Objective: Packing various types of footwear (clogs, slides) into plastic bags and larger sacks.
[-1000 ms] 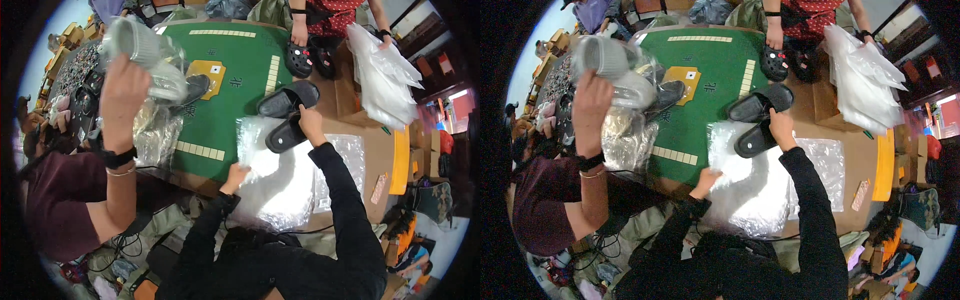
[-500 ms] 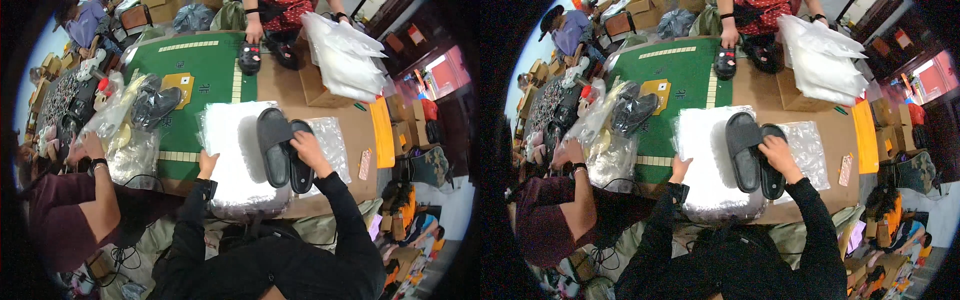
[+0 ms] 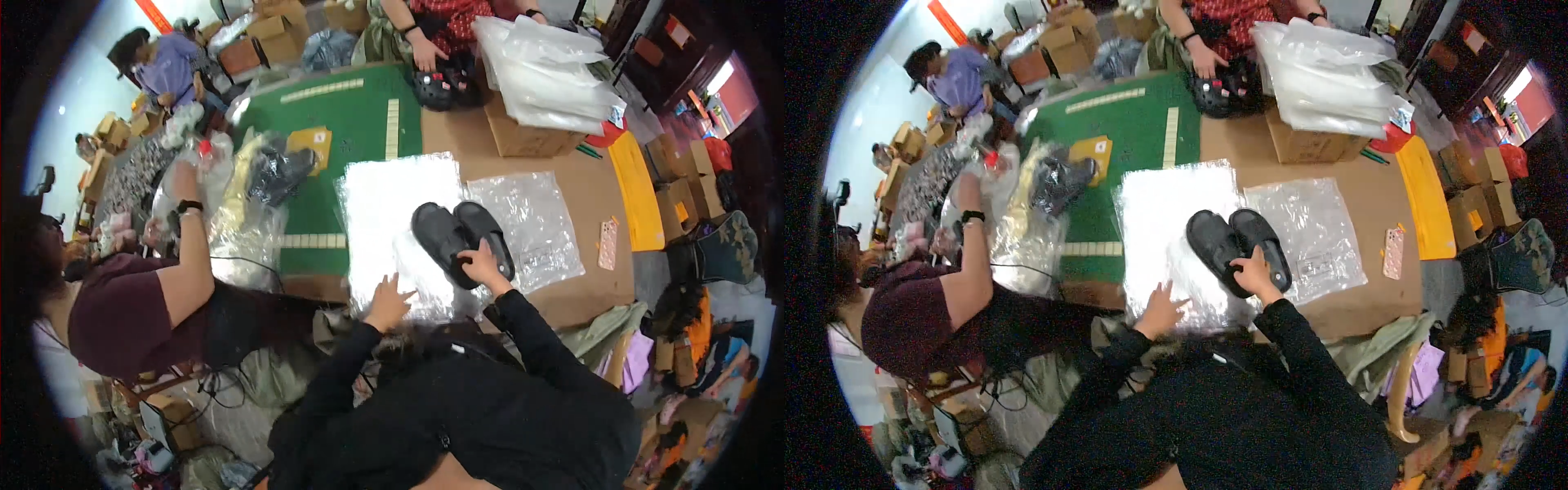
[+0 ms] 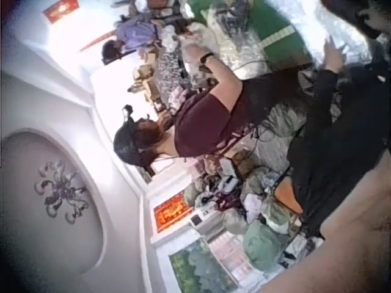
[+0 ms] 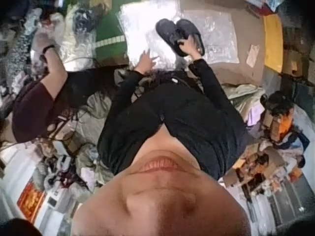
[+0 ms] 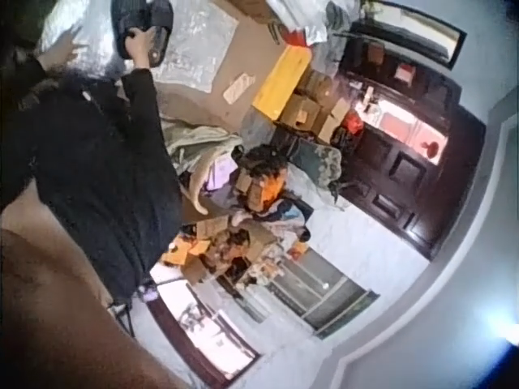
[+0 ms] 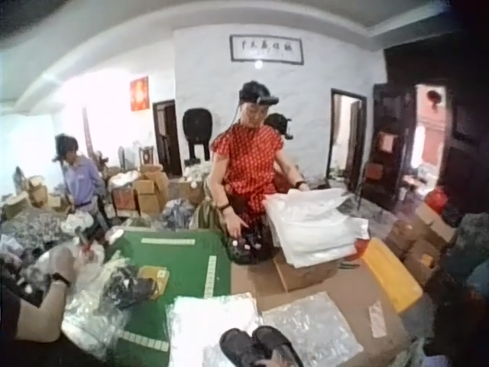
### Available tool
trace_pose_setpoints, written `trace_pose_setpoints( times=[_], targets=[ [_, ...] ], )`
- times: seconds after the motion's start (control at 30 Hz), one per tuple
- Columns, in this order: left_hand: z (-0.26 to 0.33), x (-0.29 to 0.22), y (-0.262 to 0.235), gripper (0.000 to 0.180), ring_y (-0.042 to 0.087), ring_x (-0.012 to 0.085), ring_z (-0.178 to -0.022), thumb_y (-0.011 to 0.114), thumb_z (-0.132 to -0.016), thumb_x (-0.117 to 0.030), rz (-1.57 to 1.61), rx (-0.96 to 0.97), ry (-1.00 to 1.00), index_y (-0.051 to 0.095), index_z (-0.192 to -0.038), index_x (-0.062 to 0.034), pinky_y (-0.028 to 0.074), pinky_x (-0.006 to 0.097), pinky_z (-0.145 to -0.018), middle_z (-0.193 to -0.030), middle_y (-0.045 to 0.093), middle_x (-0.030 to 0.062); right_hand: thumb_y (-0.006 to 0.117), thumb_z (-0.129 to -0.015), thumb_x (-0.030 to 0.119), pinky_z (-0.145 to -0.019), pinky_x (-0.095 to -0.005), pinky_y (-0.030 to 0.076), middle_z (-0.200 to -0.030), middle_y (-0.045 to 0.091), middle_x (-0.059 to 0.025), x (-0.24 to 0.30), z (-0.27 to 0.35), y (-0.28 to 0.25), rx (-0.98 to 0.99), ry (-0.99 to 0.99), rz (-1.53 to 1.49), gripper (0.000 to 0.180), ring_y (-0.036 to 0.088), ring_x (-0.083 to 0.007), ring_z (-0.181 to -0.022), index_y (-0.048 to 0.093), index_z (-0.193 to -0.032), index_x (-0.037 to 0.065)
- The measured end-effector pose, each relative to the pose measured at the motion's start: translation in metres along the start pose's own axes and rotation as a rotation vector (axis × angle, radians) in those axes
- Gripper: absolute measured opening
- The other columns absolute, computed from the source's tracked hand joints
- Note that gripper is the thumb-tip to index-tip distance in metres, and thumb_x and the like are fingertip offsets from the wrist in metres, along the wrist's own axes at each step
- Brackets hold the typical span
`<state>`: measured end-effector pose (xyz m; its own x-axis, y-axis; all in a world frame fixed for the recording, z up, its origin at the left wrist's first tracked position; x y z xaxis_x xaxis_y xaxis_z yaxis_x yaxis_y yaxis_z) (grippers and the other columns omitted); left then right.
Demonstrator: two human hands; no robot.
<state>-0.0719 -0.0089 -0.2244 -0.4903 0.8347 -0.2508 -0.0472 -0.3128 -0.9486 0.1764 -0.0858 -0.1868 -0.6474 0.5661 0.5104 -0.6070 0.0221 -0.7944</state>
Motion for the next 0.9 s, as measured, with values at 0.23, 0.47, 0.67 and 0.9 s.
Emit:
trace_pose_setpoints(
  times=[0.23, 0.47, 0.67, 0.9],
  targets=[
    [0.009, -0.036, 0.003, 0.046, 0.023, 0.0496, -0.122, 0.057, -0.075, -0.025, -0.189, -0.117, -0.072, 0.052, -0.121, -0.0269, 0.012, 0.058, -0.101, -0.132, 0.032, 0.0264, 0.062, -0.068, 0.033, -0.103, -0.0509, 0.017, -0.14, 0.013, -0.028, 0.001, -0.038, 0.031, 0.035, -0.048, -0.152, 0.047, 0.015, -0.0445, -0.128, 0.059, -0.114, 0.022],
    [0.001, -0.041, 0.043, 0.05, 0.029, 0.0482, -0.119, 0.049, -0.077, -0.021, -0.13, -0.078, 0.116, 0.046, -0.126, -0.0285, 0.027, 0.057, -0.094, -0.135, 0.029, 0.0239, 0.055, -0.069, 0.041, -0.099, -0.0504, 0.021, -0.133, 0.036, -0.0177, 0.015, -0.041, 0.007, 0.095, 0.016, -0.032, 0.061, 0.028, -0.0399, -0.123, 0.049, -0.124, 0.016],
    [-0.007, -0.034, 0.049, 0.051, 0.034, 0.0459, -0.116, 0.049, -0.081, -0.026, -0.226, 0.07, 0.08, 0.04, -0.13, -0.0249, 0.034, 0.052, -0.088, -0.136, 0.03, 0.0198, 0.058, -0.07, 0.041, -0.098, -0.0474, 0.026, -0.122, 0.046, -0.0164, -0.003, -0.006, -0.003, -0.12, -0.149, -0.165, 0.055, 0.04, -0.0381, -0.113, 0.056, -0.117, 0.012],
    [-0.017, -0.034, 0.023, 0.057, 0.048, 0.032, -0.104, 0.052, -0.077, -0.026, -0.072, 0.071, 0.008, 0.039, -0.127, -0.001, 0.043, 0.044, -0.081, -0.126, 0.045, 0.0162, 0.06, -0.075, 0.015, -0.081, -0.0296, 0.041, -0.101, 0.059, -0.0079, -0.034, 0.072, -0.048, 0.231, -0.266, -0.654, 0.035, 0.055, -0.0194, -0.09, 0.058, -0.107, 0.001]
  ],
)
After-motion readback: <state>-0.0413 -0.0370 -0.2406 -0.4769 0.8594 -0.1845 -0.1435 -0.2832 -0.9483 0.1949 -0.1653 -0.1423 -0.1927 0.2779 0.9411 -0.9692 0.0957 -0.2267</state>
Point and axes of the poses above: each hand's wrist, its own z-axis away from the middle knuckle, its own y-axis out of the palm, x = y × z, the point moved 3 cm from there along -z, towards the middle knuckle
